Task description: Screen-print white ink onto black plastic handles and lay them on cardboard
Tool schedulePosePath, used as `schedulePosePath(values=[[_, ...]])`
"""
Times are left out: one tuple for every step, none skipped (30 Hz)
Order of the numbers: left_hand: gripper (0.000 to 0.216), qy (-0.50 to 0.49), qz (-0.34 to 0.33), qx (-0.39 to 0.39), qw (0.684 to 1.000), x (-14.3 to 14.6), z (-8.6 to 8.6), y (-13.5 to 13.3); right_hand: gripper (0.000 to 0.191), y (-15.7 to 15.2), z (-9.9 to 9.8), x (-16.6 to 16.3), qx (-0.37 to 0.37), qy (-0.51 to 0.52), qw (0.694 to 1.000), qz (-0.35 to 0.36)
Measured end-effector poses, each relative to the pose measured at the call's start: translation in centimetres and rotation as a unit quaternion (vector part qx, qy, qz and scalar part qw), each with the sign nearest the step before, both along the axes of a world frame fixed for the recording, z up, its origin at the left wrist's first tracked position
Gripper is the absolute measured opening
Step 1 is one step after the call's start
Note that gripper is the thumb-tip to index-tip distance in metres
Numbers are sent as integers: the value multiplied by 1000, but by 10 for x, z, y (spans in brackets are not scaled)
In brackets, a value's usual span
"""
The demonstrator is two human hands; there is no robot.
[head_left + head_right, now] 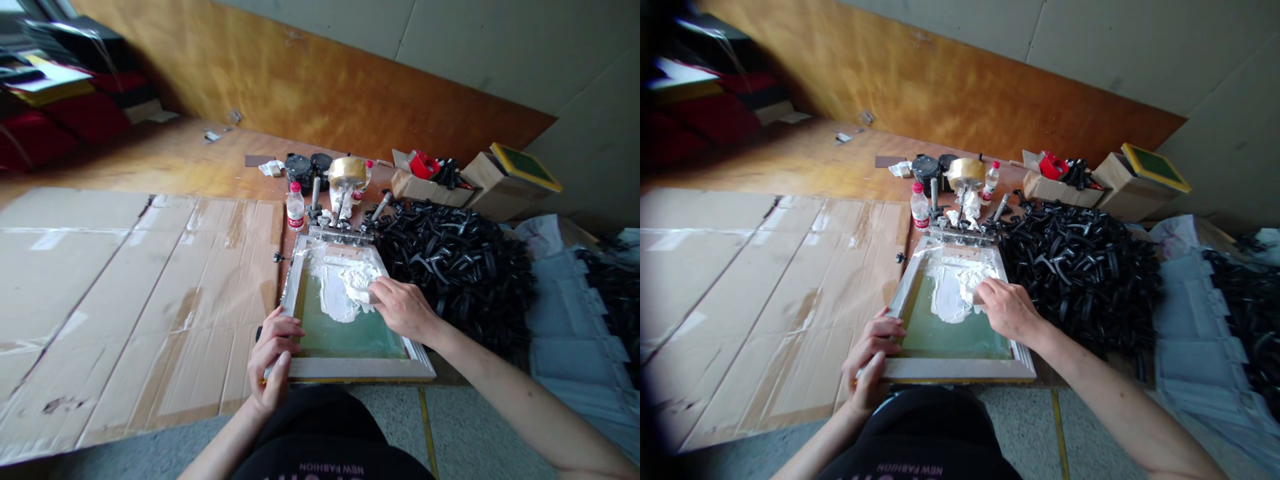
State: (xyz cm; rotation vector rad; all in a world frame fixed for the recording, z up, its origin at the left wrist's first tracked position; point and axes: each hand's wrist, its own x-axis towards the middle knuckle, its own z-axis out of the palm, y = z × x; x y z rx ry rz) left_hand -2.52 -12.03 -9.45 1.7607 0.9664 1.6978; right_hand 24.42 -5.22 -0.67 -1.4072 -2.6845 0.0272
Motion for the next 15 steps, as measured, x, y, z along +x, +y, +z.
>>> schedulePosePath(values=[[21, -3, 3, -2, 1000, 1, 1, 0, 9, 5, -5, -1, 6, -5, 1000, -8], [22, -5, 5, -3, 1000, 1, 1, -1, 9, 11, -11, -3, 10, -10, 1000, -18], [22, -6, 5, -3, 1000, 1, 1, -1, 7, 20, -15, -4, 11, -15, 999, -29], [22, -8, 5, -4, 1000, 1, 1, -1, 6, 28, -17, -5, 10, -19, 999, -38], [22, -10, 5, -4, 1000, 1, 0, 0, 5, 37, -18, -5, 7, -20, 999, -44], [22, -11, 5, -3, 1000, 1, 0, 0, 5, 44, -18, -5, 5, -19, 999, -49], [22, -11, 4, -2, 1000, 2, 0, 0, 6, 50, -16, -4, 4, -15, 998, -55], [22, -11, 4, -1, 1000, 2, -1, 1, 7, 54, -13, -3, 6, -10, 998, -62], [22, -12, 5, 0, 1000, 2, -1, 1, 7, 57, -10, -2, 7, -5, 997, -71], [22, -12, 6, 0, 1000, 1, -2, 1, 7, 59, -8, -1, 8, -4, 997, -82], [22, -12, 7, 0, 1000, 1, -2, 1, 7, 61, -7, 0, 7, -6, 996, -92], [22, -11, 8, 0, 1000, 1, -3, 1, 8, 61, -7, 1, 4, -12, 995, -99], [22, -9, 9, -1, 1000, 1, -3, 0, 8, 62, -7, 1, -2, -21, 994, -103], [22, -7, 10, -2, 1000, 1, -3, 0, 9, 62, -9, 2, -9, -32, 994, -106], [22, -4, 10, -3, 1000, 1, -4, 0, 10, 62, -10, 3, -17, -43, 993, -108]])
